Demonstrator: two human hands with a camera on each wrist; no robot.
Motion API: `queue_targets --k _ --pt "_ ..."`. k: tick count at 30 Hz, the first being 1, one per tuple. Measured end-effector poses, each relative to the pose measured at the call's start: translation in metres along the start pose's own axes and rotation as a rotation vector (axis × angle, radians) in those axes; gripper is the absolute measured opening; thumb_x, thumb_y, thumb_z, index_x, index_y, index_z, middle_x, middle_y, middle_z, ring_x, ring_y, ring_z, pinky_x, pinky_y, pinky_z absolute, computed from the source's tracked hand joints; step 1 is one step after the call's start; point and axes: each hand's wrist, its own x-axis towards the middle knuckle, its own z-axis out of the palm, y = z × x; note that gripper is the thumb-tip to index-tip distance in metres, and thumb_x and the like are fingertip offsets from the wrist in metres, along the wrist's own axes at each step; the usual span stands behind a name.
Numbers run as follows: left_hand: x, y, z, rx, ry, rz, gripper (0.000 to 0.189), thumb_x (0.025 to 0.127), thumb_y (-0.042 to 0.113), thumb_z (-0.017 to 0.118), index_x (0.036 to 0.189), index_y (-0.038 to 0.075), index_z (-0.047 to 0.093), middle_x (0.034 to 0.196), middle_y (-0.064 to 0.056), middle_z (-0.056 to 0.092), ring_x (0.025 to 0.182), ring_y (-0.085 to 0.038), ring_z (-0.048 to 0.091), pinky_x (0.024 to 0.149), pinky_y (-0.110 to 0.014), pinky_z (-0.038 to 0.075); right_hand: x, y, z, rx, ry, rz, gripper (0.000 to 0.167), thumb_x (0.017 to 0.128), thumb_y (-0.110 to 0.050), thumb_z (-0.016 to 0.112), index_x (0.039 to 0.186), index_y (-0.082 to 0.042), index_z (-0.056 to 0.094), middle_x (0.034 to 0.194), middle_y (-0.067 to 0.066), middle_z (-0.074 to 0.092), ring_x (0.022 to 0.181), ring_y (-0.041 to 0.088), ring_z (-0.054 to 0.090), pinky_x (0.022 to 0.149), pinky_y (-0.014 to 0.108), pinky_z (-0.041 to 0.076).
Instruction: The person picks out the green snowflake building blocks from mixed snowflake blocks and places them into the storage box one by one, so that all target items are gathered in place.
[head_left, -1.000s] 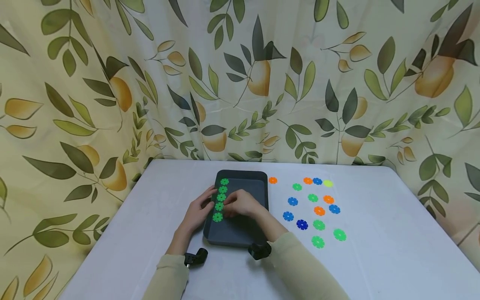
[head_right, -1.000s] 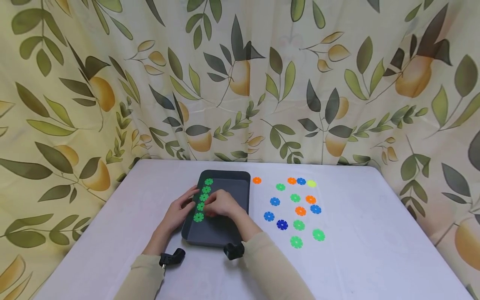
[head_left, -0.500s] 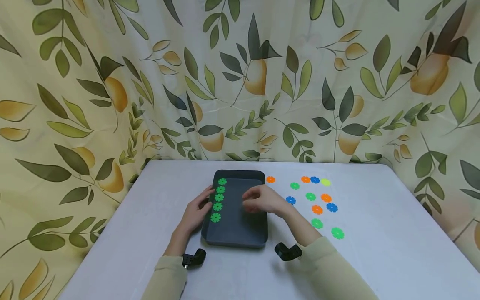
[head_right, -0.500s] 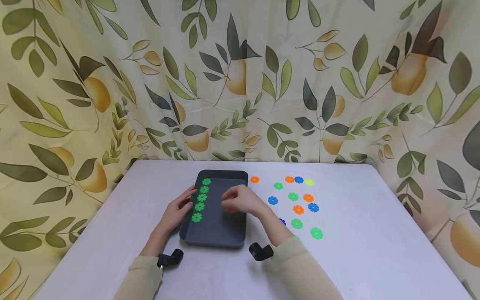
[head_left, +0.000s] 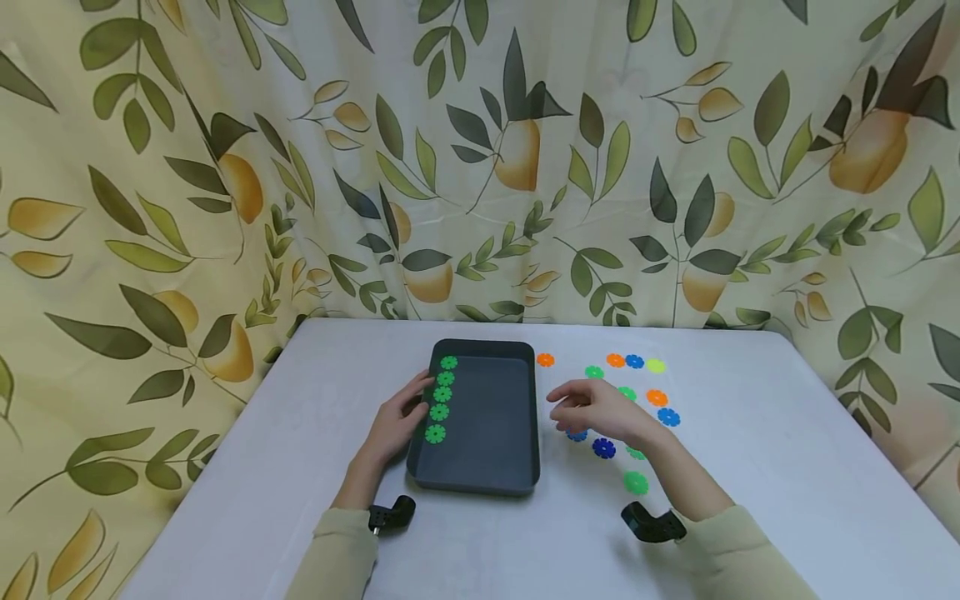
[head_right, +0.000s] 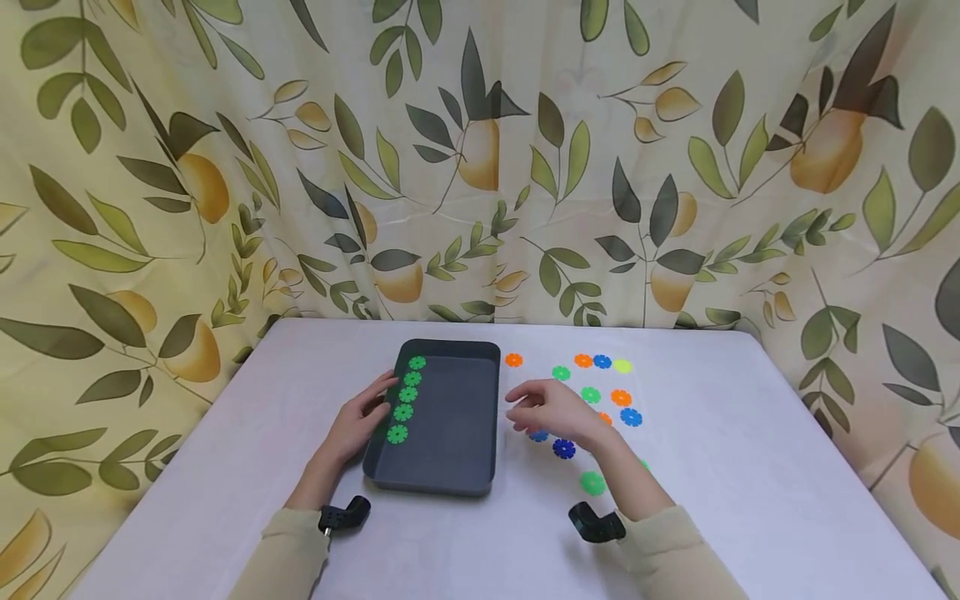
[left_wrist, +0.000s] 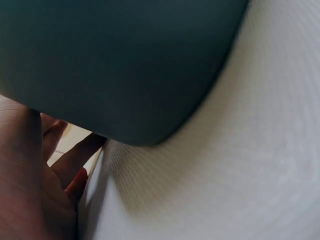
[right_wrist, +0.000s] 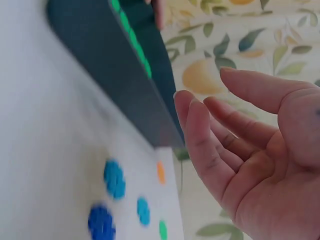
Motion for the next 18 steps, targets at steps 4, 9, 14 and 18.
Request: queue_targets --k 4,9,14,18 --pt "-0.001 0.0 0.0 0.003 0.006 -0.008 0.042 0.098 -0.004 0.053 0.14 -0.005 0.055 0.156 -0.016 0.041 0.137 -0.038 0.046 0.113 -0.051 0.036 -0.014 0.014 -0.012 -0.007 0.0 0.011 0.046 0.095 -0.021 0.069 0.13 0.007 0.059 0.104 0.017 0.07 0.088 0.034 0.068 0.081 0.039 0.059" --pt "0.001 -0.003 0.0 0.002 0.014 -0.006 0.042 0.098 -0.004 0.053 0.14 -0.005 0.055 0.156 -0.016 0.041 0.137 -0.038 0.045 0.114 -0.051 0.035 -0.028 0.028 -0.022 -0.023 0.002 0.054 0.046 0.096 -0.02 0.068 0.131 0.008 0.058 0.106 0.015 0.069 0.088 0.031 0.067 0.081 0.04 0.059" --pt "0.001 -0.002 -0.001 0.001 0.005 -0.007 0.042 0.099 -0.004 0.053 0.141 -0.004 0.055 0.156 -0.015 0.041 0.138 -0.037 0.045 0.114 -0.05 0.035 -0.041 0.038 -0.03 -0.046 -0.025 0.075 0.047 0.095 -0.021 0.069 0.13 0.008 0.058 0.103 0.012 0.069 0.086 0.029 0.066 0.078 0.04 0.059" --pt "0.001 -0.002 -0.001 0.003 0.0 -0.008 0.043 0.098 -0.003 0.053 0.141 -0.004 0.055 0.156 -0.015 0.041 0.137 -0.037 0.046 0.114 -0.051 0.035 -0.05 0.046 -0.035 -0.049 -0.053 0.084 0.047 0.095 -0.02 0.069 0.131 0.009 0.057 0.103 0.011 0.068 0.089 0.03 0.066 0.079 0.039 0.06"
